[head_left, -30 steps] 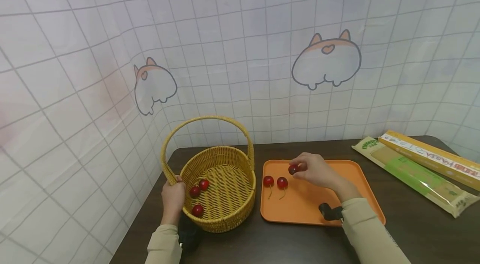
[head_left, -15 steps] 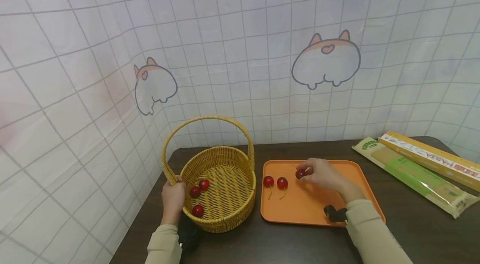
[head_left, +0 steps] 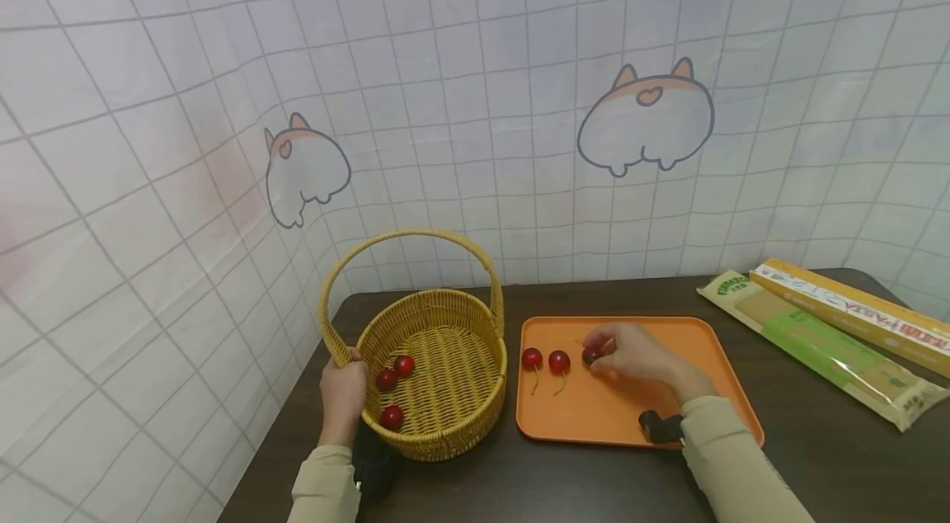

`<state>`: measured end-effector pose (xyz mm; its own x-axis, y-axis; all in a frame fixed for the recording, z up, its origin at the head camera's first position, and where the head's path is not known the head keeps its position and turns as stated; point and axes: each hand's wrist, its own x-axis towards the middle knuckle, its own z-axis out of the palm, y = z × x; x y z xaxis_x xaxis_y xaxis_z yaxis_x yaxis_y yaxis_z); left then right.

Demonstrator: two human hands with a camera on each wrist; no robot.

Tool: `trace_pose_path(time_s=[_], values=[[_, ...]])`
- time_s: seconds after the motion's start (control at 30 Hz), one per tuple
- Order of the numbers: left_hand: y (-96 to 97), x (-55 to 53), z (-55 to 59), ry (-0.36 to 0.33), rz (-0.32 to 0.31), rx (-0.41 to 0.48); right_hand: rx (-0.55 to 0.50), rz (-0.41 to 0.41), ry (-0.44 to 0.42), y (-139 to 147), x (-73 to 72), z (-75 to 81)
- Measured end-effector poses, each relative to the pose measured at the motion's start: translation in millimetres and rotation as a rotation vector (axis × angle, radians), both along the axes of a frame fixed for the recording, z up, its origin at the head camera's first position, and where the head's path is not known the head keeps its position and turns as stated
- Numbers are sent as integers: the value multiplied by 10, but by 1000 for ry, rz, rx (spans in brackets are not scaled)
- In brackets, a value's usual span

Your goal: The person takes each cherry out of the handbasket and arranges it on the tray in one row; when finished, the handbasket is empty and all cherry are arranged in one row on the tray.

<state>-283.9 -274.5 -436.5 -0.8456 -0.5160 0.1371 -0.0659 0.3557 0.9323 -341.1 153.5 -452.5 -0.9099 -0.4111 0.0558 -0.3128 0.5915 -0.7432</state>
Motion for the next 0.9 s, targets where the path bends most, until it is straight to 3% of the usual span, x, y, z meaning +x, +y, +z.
trace_pose_path(time_s=[0.2,0.9], values=[[-7,-1,-8,-9,8,-31,-27,6,-46,-15,-2,-38],[1,3,4,-10,0,11,-11,42,4,-34,-30,-65]])
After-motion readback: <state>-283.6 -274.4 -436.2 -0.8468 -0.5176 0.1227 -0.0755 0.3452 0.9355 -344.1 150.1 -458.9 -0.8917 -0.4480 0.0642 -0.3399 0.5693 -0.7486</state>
